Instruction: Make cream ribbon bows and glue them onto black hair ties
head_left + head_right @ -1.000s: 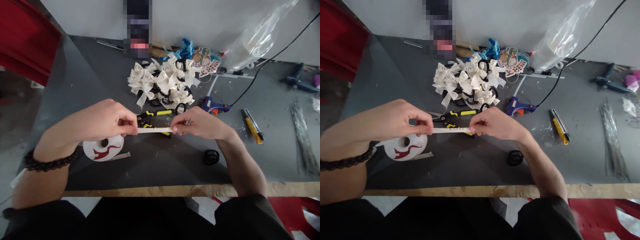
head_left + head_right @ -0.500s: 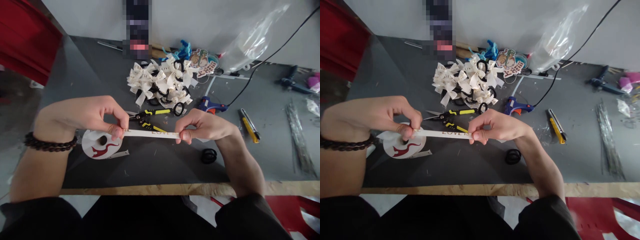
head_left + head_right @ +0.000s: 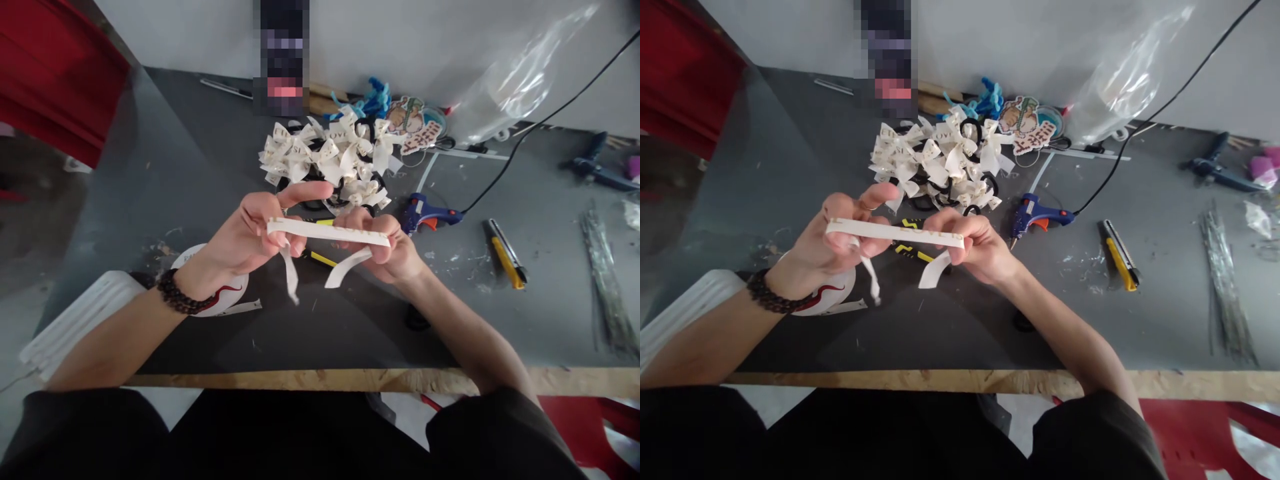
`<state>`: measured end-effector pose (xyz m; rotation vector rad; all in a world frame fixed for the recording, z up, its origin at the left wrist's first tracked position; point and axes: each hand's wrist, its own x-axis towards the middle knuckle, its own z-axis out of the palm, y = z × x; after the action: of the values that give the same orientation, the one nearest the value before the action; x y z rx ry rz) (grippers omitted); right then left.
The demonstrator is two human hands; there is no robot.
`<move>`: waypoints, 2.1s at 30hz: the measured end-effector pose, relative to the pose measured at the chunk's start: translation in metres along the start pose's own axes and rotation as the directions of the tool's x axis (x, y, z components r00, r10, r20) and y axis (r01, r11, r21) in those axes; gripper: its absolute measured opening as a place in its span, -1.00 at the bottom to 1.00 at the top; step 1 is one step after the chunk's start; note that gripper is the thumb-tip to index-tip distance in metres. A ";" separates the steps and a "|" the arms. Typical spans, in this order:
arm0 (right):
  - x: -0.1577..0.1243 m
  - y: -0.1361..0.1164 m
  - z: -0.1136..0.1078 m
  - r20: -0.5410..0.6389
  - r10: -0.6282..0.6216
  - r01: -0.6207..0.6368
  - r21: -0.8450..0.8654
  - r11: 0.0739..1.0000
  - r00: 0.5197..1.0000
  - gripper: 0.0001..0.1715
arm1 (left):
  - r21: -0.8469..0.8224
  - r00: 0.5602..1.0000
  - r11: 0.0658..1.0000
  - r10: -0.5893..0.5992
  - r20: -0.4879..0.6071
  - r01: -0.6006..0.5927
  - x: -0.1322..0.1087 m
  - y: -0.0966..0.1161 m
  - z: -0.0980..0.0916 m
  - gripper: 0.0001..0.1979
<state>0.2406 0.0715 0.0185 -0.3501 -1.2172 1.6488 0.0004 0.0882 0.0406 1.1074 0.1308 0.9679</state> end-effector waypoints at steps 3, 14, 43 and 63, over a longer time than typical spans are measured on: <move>-0.003 -0.007 -0.009 0.085 0.116 -0.107 -0.097 0.990 0.990 -0.61 | 0.018 0.988 0.996 -0.090 -0.123 0.093 -0.005 0.011 0.000 -0.58; 0.013 -0.062 -0.048 0.221 0.485 -0.284 -0.584 0.761 0.846 -0.63 | 0.333 0.988 0.931 -0.122 -0.097 0.147 -0.005 0.041 -0.034 -0.29; 0.008 -0.068 -0.055 0.037 0.527 -0.410 -0.582 0.702 0.849 -0.68 | 0.790 0.557 0.263 -0.823 -0.116 0.554 0.007 0.097 -0.049 -0.82; -0.024 0.012 0.022 -0.392 0.171 -0.197 -0.026 0.980 0.904 -0.61 | 0.279 0.945 0.906 -0.280 -0.171 0.319 0.005 0.025 -0.007 -0.77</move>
<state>0.2288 0.0391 0.0107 -0.8157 -0.9576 1.6019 -0.0153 0.0994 0.0590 1.2613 0.5557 0.7533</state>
